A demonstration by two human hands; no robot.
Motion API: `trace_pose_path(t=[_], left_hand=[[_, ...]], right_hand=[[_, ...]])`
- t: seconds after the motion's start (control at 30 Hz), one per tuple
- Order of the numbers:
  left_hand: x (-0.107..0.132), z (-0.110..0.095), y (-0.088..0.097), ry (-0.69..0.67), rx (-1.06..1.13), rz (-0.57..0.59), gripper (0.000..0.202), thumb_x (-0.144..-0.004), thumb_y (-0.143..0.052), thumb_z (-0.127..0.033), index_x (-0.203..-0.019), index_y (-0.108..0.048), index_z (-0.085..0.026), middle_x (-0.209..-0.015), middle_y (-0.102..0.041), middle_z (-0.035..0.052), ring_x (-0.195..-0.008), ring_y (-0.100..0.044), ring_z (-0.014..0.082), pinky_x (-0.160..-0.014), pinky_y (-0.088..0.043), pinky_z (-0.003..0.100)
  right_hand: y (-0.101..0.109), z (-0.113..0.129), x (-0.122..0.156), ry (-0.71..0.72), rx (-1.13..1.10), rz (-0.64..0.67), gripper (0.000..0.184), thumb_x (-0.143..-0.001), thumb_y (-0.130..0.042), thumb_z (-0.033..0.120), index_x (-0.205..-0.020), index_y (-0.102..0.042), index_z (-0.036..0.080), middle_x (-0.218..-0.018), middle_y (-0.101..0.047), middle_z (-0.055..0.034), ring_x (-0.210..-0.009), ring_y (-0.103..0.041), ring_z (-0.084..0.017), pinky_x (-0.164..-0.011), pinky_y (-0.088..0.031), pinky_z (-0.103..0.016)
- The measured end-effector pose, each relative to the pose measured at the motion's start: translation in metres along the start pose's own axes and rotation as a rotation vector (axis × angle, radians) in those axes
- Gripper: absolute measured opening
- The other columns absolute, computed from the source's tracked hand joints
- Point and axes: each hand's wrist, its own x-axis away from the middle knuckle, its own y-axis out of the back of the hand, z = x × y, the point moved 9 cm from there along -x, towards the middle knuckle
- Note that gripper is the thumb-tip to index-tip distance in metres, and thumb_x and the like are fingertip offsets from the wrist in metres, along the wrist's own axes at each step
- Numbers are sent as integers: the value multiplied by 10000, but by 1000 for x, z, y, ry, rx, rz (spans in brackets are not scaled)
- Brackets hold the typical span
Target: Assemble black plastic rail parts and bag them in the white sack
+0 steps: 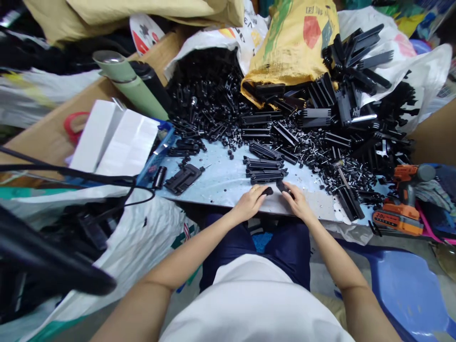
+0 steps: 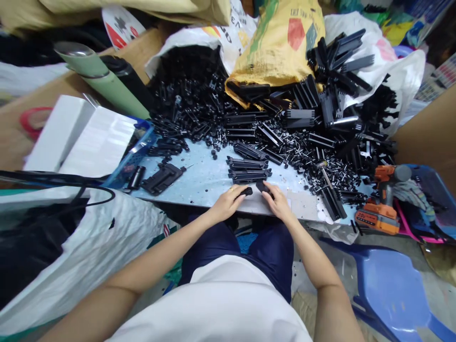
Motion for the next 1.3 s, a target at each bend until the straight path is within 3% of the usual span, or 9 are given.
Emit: trace_pose_path(t=[0.13, 0.3, 0.43, 0.6, 0.87, 1.0, 1.13, 1.2, 1.3], left_hand=[[-13, -12, 8, 53, 239, -180, 357, -967, -345, -327, -1222, -483, -119, -956, -528, 97, -897, -538, 179, -816, -463, 275], [-19, -20, 17, 15, 302, -217, 332, -960, -388, -342, -1156, -555, -132, -892, -543, 81, -836, -535, 169, -782, -466, 265], [-19, -29, 25, -32, 280, -207, 332, -961, -389, -343, -1176, -545, -143, -914, -540, 82, -847, -532, 168, -796, -465, 267], [-17, -39, 23, 1, 192, -263, 348, -973, -352, -349, -1190, -531, -143, -883, -515, 77, -799, -526, 155, -744, -470, 242], [-13, -61, 35, 33, 173, -618, 341, -990, -322, -321, -1208, -506, -134, -942, -514, 98, -854, -521, 156, -776, -467, 250], [-18, -54, 27, 22, 212, -519, 366, -985, -327, -388, -1148, -545, -144, -967, -525, 101, -900, -530, 175, -810, -476, 275], [-2, -18, 1, 245, 313, -510, 420, -979, -273, -424, -1224, -463, -141, -994, -520, 119, -824, -560, 186, -749, -511, 303], [10, -4, -13, 344, 280, -475, 418, -969, -280, -366, -1306, -357, -132, -1013, -510, 136, -815, -567, 198, -729, -521, 320], [8, -12, -22, 241, -22, -294, 442, -885, -390, -208, -1322, -352, -148, -1212, -416, 169, -1129, -439, 286, -923, -447, 442]], right_hand=[[-20, 12, -6, -153, -447, 106, 632, -883, -343, 535, -1421, -272, 212, -778, -555, -30, -507, -482, -92, -495, -462, -245], [0, 28, -2, -34, -372, 65, 568, -797, -526, 507, -1310, -473, 268, -954, -544, -44, -543, -453, -55, -516, -466, -220], [2, 26, 1, -61, -450, 78, 579, -843, -449, 513, -1357, -419, 249, -811, -518, -16, -491, -428, -48, -462, -447, -205], [10, 35, 1, 41, -335, 68, 531, -839, -485, 477, -1324, -466, 261, -841, -501, -20, -501, -434, -46, -474, -463, -213], [6, 52, 11, 121, -318, -120, 543, -892, -391, 478, -1388, -375, 257, -896, -515, -53, -503, -437, -58, -483, -466, -221], [-8, 49, 17, 134, -278, -160, 559, -915, -340, 469, -1428, -290, 253, -926, -531, -61, -503, -443, -63, -500, -466, -229], [-17, 38, 6, 111, -23, -31, 535, -916, -322, 471, -1400, -344, 244, -1123, -551, -95, -783, -574, -146, -710, -502, -296], [6, 30, -8, 116, 165, -41, 489, -894, -389, 458, -1331, -440, 245, -1185, -544, -85, -1012, -540, -199, -854, -462, -347], [99, 2, -31, -31, 337, -378, 359, -895, -417, 346, -1196, -527, 185, -1186, -539, -96, -1082, -489, -183, -949, -393, -340]])
